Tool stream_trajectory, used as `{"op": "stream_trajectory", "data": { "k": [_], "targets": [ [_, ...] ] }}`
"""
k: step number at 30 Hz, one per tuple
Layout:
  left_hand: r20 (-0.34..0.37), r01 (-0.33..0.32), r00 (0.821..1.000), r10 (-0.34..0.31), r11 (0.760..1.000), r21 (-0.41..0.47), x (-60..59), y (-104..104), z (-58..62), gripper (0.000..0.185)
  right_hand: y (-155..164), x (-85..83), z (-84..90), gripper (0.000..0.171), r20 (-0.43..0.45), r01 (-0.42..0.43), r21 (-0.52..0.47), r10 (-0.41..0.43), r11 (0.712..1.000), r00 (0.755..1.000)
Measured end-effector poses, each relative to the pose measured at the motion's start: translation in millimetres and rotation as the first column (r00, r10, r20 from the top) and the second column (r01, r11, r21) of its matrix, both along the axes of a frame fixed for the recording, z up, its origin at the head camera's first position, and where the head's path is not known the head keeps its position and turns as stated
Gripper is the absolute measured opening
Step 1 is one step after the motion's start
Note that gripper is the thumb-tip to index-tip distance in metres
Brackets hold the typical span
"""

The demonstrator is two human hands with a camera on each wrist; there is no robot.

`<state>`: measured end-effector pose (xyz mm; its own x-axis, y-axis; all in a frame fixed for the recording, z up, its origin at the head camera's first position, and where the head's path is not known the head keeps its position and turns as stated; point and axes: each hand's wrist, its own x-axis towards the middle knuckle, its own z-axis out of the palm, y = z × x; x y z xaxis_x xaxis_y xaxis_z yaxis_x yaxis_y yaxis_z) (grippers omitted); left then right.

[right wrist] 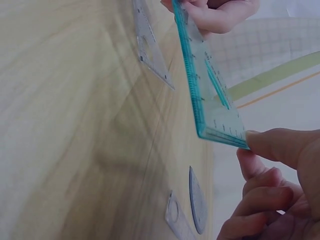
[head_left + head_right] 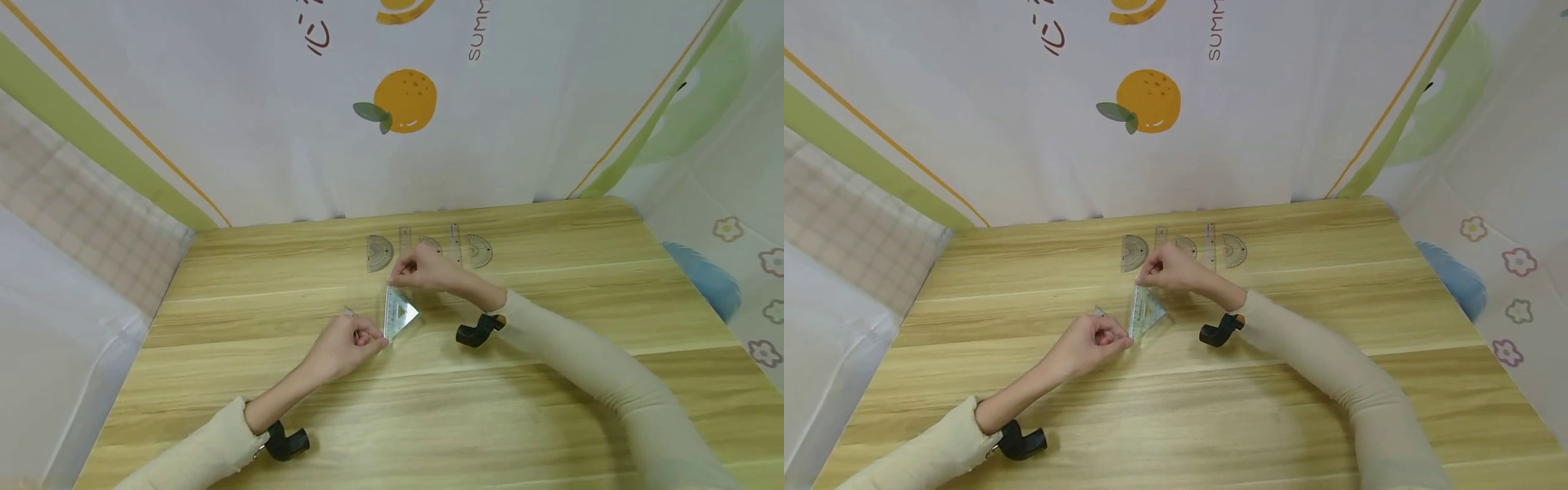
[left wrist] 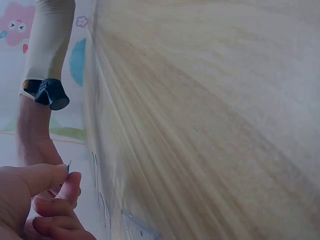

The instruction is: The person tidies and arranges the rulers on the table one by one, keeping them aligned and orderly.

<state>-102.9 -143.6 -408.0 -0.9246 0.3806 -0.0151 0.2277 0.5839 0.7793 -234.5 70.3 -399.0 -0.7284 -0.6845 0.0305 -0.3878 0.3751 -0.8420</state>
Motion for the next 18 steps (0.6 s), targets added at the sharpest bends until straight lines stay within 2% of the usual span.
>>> {"op": "stream_trajectory", "data": {
  "k": [18],
  "targets": [
    [0.006,0.055,0.998,-0.055,0.999,0.003,6.5,0.1,-1.9,0.011,-4.1,4.6,-8.5,0.005,0.034,-0.051,0.007,0.051,0.999,0.998]
  ]
}}
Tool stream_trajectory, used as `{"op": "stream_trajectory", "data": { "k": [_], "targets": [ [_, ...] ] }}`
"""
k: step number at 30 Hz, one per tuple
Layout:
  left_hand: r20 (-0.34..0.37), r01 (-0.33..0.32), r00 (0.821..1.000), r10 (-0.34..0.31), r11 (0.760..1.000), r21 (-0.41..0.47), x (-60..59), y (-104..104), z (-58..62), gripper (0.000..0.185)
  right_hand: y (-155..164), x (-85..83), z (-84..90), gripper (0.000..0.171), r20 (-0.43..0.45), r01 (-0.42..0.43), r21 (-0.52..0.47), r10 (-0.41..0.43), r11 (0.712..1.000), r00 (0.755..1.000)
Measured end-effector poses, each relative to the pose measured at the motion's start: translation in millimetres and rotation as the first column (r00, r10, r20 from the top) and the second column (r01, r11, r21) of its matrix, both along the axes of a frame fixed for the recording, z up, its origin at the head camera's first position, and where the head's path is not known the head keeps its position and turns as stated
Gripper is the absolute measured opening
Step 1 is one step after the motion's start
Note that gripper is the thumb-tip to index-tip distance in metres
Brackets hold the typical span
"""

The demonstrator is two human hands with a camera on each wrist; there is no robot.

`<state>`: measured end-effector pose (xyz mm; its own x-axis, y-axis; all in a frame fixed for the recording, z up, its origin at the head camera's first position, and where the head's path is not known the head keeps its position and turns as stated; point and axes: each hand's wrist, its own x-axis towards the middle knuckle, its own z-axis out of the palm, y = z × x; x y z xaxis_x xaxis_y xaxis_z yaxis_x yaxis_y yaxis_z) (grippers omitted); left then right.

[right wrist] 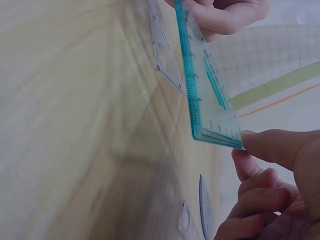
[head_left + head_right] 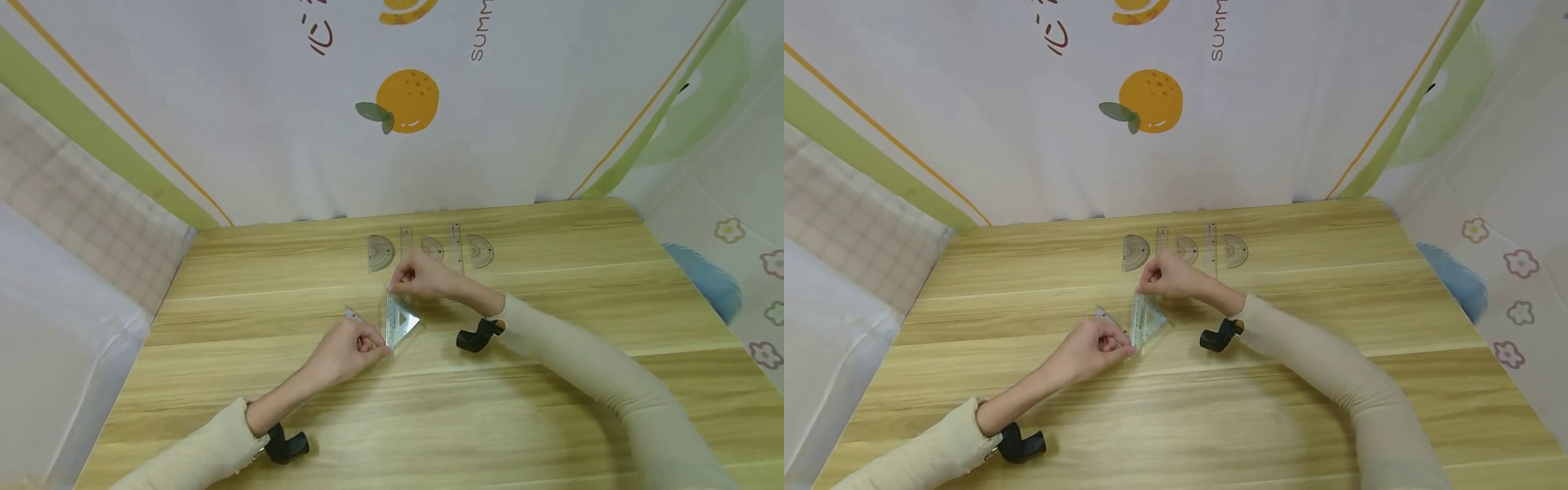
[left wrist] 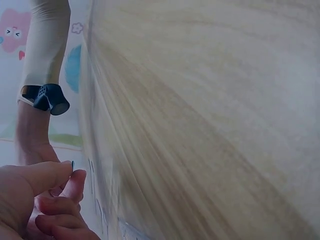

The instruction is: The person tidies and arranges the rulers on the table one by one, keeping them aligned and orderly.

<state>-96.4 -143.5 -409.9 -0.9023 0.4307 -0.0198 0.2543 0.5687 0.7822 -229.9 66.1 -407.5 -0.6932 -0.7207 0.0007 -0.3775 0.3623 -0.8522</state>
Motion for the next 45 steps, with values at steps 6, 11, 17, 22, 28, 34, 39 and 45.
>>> {"op": "stream_trajectory", "data": {
  "k": [6,11,17,22,28,34,39,45],
  "targets": [
    [0.002,0.010,1.000,-0.010,1.000,-0.007,1.4,0,-0.2,0.011,-1,3.3,-3.1,0.005,0.049,0.017,0.023,-0.018,1.000,0.999],
    [0.037,0.013,0.999,-0.013,1.000,-0.012,1.8,0,-1.1,0.012,-2,5.4,-4.1,0.006,0.033,0.019,0.051,-0.021,0.998,0.999],
    [0.059,0.006,0.998,-0.004,0.999,-0.037,3.9,0,-0.4,0.015,-4,7.6,-4.1,0.008,0.019,0.029,0.096,-0.031,0.995,0.999],
    [0.064,0.003,0.998,0.000,0.999,-0.050,4.8,1,-2.0,0.015,-6,9.7,-3.2,0.010,-0.002,0.035,0.126,-0.035,0.991,0.999],
    [0.061,0.004,0.998,0.000,0.998,-0.059,5.1,0,-3.9,0.016,-8,11.6,-5.1,0.012,-0.028,0.043,0.155,-0.039,0.987,0.999],
    [0.063,0.006,0.998,-0.001,0.997,-0.080,5.7,-1,-3.7,0.016,-10,12.1,-5.1,0.012,-0.037,0.028,0.157,-0.022,0.987,0.999],
    [0.047,0.011,0.999,-0.006,0.996,-0.091,5.7,-1,-3.4,0.017,-11,12.5,-4.2,0.011,-0.054,0.014,0.158,-0.006,0.987,0.999],
    [0.034,-0.004,0.999,0.008,0.994,-0.108,6.3,-1,-3.5,0.018,-12,13.1,-4.3,0.011,-0.083,0.010,0.165,0.004,0.986,0.997]
  ]
}}
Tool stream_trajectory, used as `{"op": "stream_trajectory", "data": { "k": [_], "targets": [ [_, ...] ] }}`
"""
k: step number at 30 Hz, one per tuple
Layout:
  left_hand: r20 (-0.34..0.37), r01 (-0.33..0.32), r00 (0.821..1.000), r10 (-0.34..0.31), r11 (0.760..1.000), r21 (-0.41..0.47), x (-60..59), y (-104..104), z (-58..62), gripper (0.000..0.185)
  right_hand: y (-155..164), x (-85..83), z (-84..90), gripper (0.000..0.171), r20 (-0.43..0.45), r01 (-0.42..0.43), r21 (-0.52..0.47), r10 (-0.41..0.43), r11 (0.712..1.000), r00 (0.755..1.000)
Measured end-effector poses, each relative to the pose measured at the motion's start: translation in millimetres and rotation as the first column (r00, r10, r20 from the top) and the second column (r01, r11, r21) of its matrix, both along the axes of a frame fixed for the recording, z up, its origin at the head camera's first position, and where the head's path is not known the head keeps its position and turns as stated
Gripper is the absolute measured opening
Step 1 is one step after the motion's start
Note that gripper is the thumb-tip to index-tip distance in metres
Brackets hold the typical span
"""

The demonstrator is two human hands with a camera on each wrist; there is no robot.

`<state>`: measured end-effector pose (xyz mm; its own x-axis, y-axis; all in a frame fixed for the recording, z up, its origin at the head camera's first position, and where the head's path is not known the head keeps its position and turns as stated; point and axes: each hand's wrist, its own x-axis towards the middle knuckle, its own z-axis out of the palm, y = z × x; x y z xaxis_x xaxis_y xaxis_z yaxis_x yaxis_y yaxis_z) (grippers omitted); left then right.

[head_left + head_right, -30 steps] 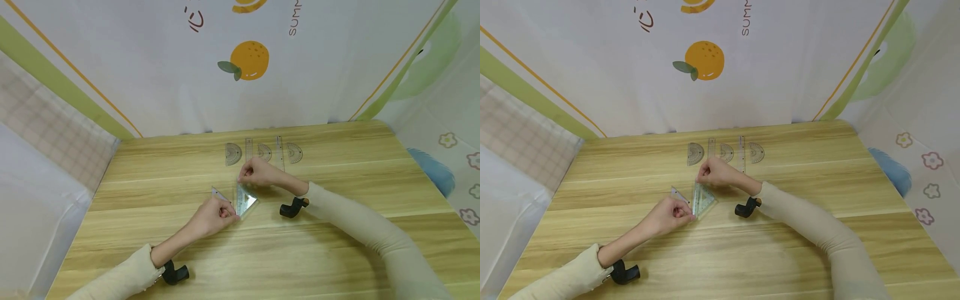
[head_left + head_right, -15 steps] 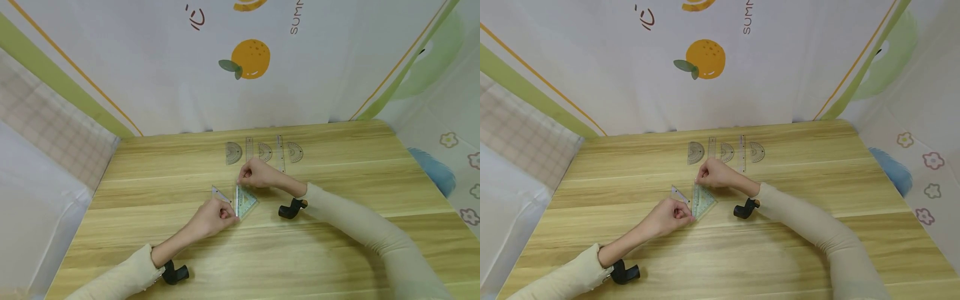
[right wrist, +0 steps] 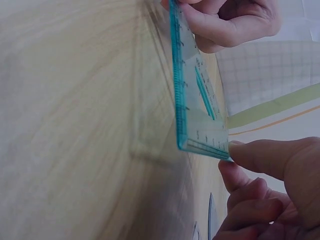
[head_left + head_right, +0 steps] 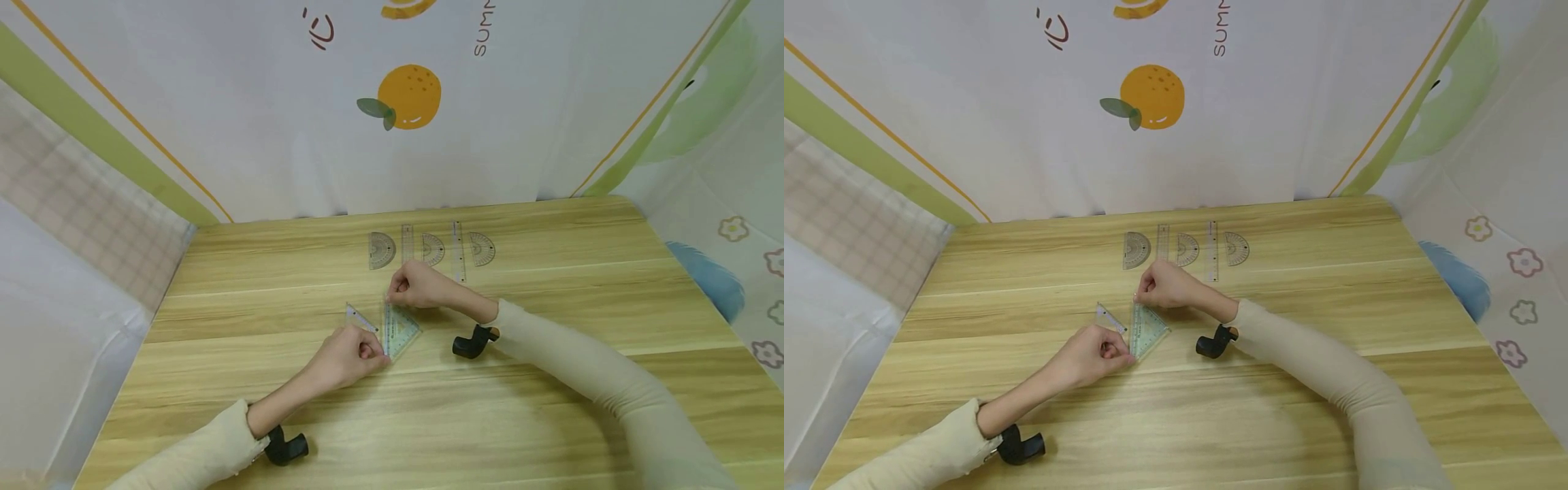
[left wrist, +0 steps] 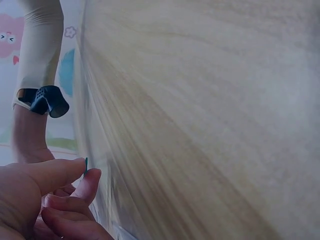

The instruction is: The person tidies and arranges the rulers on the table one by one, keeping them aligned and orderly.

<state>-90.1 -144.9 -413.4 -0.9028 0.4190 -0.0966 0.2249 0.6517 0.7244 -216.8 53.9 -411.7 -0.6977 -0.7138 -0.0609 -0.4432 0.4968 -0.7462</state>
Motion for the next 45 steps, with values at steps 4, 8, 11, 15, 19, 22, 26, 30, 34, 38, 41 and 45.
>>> {"op": "stream_trajectory", "data": {
  "k": [4,8,11,15,19,22,26,30,34,38,41,45],
  "targets": [
    [0.001,-0.002,1.000,0.002,1.000,-0.002,1.4,-0.2,0.3,0.018,-0.8,0.1,-0.6,0.011,0.007,0.001,-0.002,-0.001,1.000,1.000],
    [-0.009,0.000,1.000,0.000,1.000,-0.010,1.4,-0.2,-1.1,0.018,-1.4,0.1,-1.1,0.012,0.005,0.002,0.000,-0.002,1.000,1.000],
    [-0.004,-0.002,1.000,0.002,1.000,-0.016,1.0,-0.5,-1.8,0.018,-1.8,0.4,-1.1,0.012,0.003,0.003,0.008,-0.003,1.000,1.000],
    [-0.001,0.003,1.000,-0.003,1.000,-0.014,0.6,-0.7,-1.4,0.018,-2.4,0.6,-1.5,0.012,0.003,0.002,0.015,-0.002,1.000,1.000],
    [-0.011,0.008,1.000,-0.008,1.000,-0.017,0.8,-0.4,-0.3,0.019,-2.6,0.3,-2.6,0.012,0.003,0.000,0.017,0.000,1.000,1.000],
    [-0.015,0.009,1.000,-0.009,1.000,-0.021,1.5,-0.2,0.6,0.019,-2.7,-0.2,-3.4,0.012,-0.007,-0.008,0.017,0.008,1.000,1.000],
    [-0.012,0.011,1.000,-0.012,1.000,-0.023,2.0,-0.2,0.3,0.019,-2.7,-0.4,-4.3,0.011,-0.008,-0.016,0.018,0.016,1.000,1.000],
    [-0.006,0.010,1.000,-0.010,1.000,-0.026,1.7,0.0,-0.9,0.019,-2.6,-0.3,-5.2,0.011,0.011,-0.016,0.012,0.016,1.000,1.000],
    [0.005,0.007,1.000,-0.007,1.000,-0.023,1.8,-0.3,-0.7,0.018,-2.2,-1.1,-5.8,0.012,0.015,-0.022,0.011,0.021,1.000,1.000],
    [0.006,0.004,1.000,-0.004,1.000,-0.025,1.1,-0.6,-0.7,0.018,-2.1,-2.2,-6.0,0.012,0.015,-0.028,0.008,0.028,1.000,0.999],
    [-0.003,0.004,1.000,-0.004,1.000,-0.027,0.4,-0.9,-0.9,0.018,-2.1,-2.4,-5.9,0.012,0.005,-0.036,0.004,0.036,0.999,0.999],
    [-0.011,0.000,1.000,0.000,1.000,-0.028,0.2,-1.1,-0.8,0.017,-2.1,-3.2,-6.2,0.013,-0.006,-0.042,0.007,0.042,0.999,0.999]
  ]
}}
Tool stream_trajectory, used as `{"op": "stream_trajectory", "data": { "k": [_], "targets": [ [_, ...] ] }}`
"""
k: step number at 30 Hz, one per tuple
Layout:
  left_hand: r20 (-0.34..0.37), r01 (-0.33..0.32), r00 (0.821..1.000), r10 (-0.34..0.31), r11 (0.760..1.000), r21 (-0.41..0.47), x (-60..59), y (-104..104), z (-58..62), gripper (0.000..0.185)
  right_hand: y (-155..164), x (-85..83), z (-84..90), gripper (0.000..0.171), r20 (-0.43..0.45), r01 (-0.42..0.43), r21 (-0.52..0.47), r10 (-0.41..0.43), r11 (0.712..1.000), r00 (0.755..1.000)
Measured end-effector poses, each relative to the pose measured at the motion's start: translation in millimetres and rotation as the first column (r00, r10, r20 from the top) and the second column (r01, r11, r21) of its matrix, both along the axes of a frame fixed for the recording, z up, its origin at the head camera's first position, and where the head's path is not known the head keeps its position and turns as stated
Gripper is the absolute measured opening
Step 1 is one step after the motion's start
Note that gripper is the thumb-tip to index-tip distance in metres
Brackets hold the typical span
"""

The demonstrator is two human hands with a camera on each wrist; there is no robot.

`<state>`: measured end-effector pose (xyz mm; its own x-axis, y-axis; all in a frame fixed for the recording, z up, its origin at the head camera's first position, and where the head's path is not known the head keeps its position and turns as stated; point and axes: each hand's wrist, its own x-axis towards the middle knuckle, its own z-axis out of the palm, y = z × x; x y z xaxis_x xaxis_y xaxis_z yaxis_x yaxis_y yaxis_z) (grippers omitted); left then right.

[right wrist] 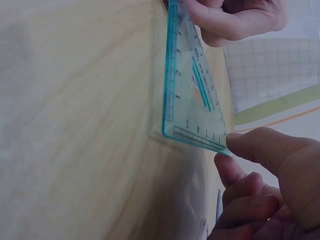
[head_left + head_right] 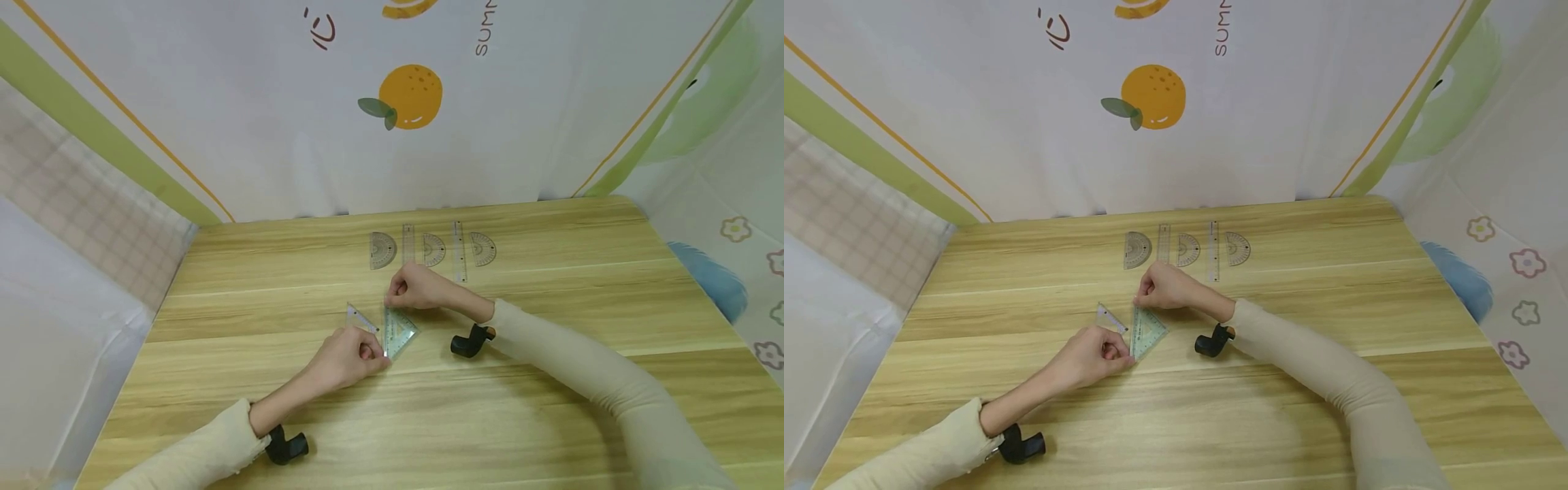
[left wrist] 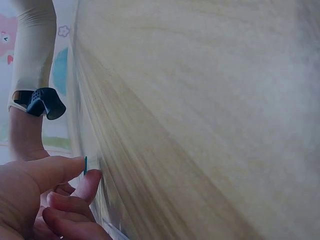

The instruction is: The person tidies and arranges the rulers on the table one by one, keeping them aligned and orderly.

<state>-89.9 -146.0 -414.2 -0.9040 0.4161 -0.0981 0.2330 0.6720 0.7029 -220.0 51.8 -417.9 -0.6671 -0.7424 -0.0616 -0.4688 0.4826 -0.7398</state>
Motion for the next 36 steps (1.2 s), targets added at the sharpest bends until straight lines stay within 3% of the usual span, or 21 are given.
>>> {"op": "stream_trajectory", "data": {
  "k": [36],
  "targets": [
    [-0.026,-0.031,0.999,0.031,0.999,-0.032,1.8,-3.9,-0.6,0.018,-2.9,0.6,-0.5,0.012,-0.041,0.013,0.020,-0.012,1.000,0.999]
  ]
}}
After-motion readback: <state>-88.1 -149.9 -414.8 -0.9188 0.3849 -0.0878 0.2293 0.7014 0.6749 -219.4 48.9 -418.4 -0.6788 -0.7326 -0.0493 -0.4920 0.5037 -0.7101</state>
